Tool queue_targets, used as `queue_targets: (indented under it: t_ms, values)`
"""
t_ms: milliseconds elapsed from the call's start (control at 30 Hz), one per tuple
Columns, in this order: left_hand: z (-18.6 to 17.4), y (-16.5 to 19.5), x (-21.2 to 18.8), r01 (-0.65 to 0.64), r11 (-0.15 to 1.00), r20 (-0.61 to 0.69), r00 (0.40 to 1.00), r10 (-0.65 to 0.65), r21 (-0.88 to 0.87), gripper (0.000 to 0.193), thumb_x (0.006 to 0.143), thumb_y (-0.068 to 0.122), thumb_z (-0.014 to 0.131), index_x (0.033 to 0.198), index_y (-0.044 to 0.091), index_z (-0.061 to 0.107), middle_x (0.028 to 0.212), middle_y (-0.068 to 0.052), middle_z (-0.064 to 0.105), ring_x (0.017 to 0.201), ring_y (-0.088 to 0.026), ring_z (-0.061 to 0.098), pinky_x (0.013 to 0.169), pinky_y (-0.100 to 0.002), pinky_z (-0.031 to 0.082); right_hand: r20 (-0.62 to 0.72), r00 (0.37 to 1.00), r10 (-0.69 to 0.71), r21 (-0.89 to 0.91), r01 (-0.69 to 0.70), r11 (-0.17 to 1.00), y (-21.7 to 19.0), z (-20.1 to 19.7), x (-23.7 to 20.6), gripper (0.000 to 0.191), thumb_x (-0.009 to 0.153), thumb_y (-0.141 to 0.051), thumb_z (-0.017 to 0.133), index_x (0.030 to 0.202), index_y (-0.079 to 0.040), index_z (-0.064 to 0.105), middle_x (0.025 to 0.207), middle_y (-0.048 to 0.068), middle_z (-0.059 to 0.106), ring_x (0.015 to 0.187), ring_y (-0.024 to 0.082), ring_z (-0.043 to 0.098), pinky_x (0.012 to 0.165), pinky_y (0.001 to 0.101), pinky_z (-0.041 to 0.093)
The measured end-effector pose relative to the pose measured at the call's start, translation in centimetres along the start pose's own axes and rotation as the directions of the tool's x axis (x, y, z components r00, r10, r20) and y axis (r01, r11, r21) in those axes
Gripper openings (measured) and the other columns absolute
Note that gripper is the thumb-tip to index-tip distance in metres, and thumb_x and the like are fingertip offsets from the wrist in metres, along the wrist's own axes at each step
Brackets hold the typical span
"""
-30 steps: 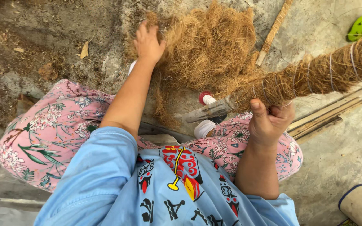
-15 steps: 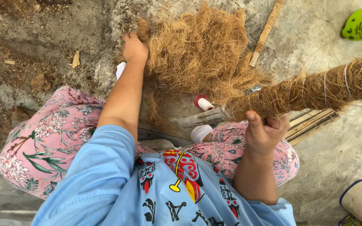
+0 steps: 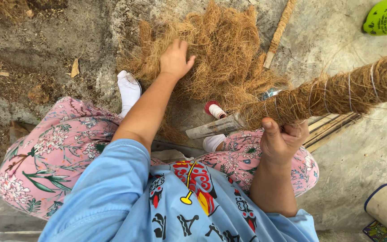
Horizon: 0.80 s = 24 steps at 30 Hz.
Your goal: The person sits on a concrete floor and wraps loose coconut coir around a cylindrical bundle using white string. They repeatedly gather strands, wrap them around the bundle, and tie off the string to secure the layers.
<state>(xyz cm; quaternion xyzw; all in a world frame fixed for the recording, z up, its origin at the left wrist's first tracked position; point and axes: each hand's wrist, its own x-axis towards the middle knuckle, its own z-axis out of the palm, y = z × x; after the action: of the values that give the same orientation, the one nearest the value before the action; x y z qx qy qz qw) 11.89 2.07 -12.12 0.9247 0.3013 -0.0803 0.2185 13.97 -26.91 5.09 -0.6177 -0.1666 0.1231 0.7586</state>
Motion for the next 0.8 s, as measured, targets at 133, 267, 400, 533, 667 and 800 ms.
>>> queue_targets:
  t_ms: [133, 267, 400, 533, 667, 800]
  values:
    - [0.6, -1.7, -0.1, 0.111, 0.972, -0.084, 0.992, -0.095, 0.208, 0.066, 0.060, 0.041, 0.081, 0.112, 0.006, 0.062, 0.105, -0.018, 0.061, 0.089, -0.029, 0.063, 0.061, -0.040, 0.057, -0.016, 1.000, 0.006, -0.003, -0.007, 1.000, -0.2, 0.1, -0.2, 0.049, 0.091, -0.005, 0.088, 0.133, 0.003, 0.063, 0.121, 0.010, 0.071, 0.107, 0.016, 0.067, 0.100, 0.0288, 0.053]
    - [0.1, -4.7, 1.2, 0.281, 0.832, 0.132, 0.960, -0.248, -0.478, 0.015, 0.093, 0.025, 0.070, 0.100, 0.013, 0.067, 0.099, -0.005, 0.065, 0.087, -0.020, 0.059, 0.070, -0.032, 0.052, -0.018, 1.000, 0.000, -0.016, 0.000, 1.000, -0.3, 0.0, 0.1, 0.048, 0.092, -0.006, 0.088, 0.132, 0.002, 0.063, 0.120, 0.009, 0.071, 0.106, 0.016, 0.067, 0.100, 0.0283, 0.052]
    - [-2.3, -5.1, 2.8, 0.366, 0.223, 0.285, 0.902, -0.326, -0.903, 0.014, 0.092, 0.026, 0.065, 0.095, 0.013, 0.064, 0.088, -0.002, 0.069, 0.079, -0.016, 0.062, 0.073, -0.037, 0.059, 0.011, 1.000, -0.018, -0.062, 0.019, 0.998, -0.2, 0.0, 0.0, 0.046, 0.094, -0.009, 0.088, 0.132, 0.000, 0.063, 0.118, 0.008, 0.071, 0.105, 0.014, 0.066, 0.098, 0.0265, 0.052]
    - [-5.4, -4.3, 2.2, 0.438, 0.370, 0.359, 0.895, -0.263, -0.820, 0.035, 0.094, 0.038, 0.081, 0.082, 0.010, 0.063, 0.089, -0.004, 0.070, 0.088, -0.016, 0.069, 0.097, -0.036, 0.052, 0.032, 0.999, -0.005, -0.105, 0.008, 0.994, 0.1, 0.1, 0.1, 0.040, 0.096, -0.010, 0.086, 0.128, 0.000, 0.064, 0.113, 0.006, 0.070, 0.099, 0.012, 0.065, 0.092, 0.0243, 0.050]
    - [-7.5, -4.4, 1.4, 0.212, 0.952, 0.443, 0.891, -0.096, -0.219, 0.024, 0.081, 0.033, 0.085, 0.090, 0.017, 0.069, 0.097, -0.004, 0.068, 0.093, -0.019, 0.063, 0.099, -0.043, 0.050, 0.072, 0.997, -0.003, -0.167, 0.015, 0.986, 0.1, 0.3, 0.5, 0.038, 0.098, -0.012, 0.084, 0.127, 0.000, 0.063, 0.111, 0.005, 0.070, 0.097, 0.010, 0.063, 0.089, 0.0232, 0.050]
    - [-7.8, -5.8, 1.6, -0.070, 0.918, 0.051, 0.994, 0.098, -0.391, 0.006, 0.086, 0.014, 0.075, 0.091, 0.014, 0.073, 0.107, -0.009, 0.068, 0.103, -0.023, 0.062, 0.098, -0.049, 0.049, 0.112, 0.994, -0.013, -0.209, 0.036, 0.977, -0.1, 0.8, 0.5, 0.038, 0.100, -0.014, 0.083, 0.129, 0.001, 0.062, 0.113, 0.005, 0.069, 0.099, 0.010, 0.062, 0.092, 0.0229, 0.049]
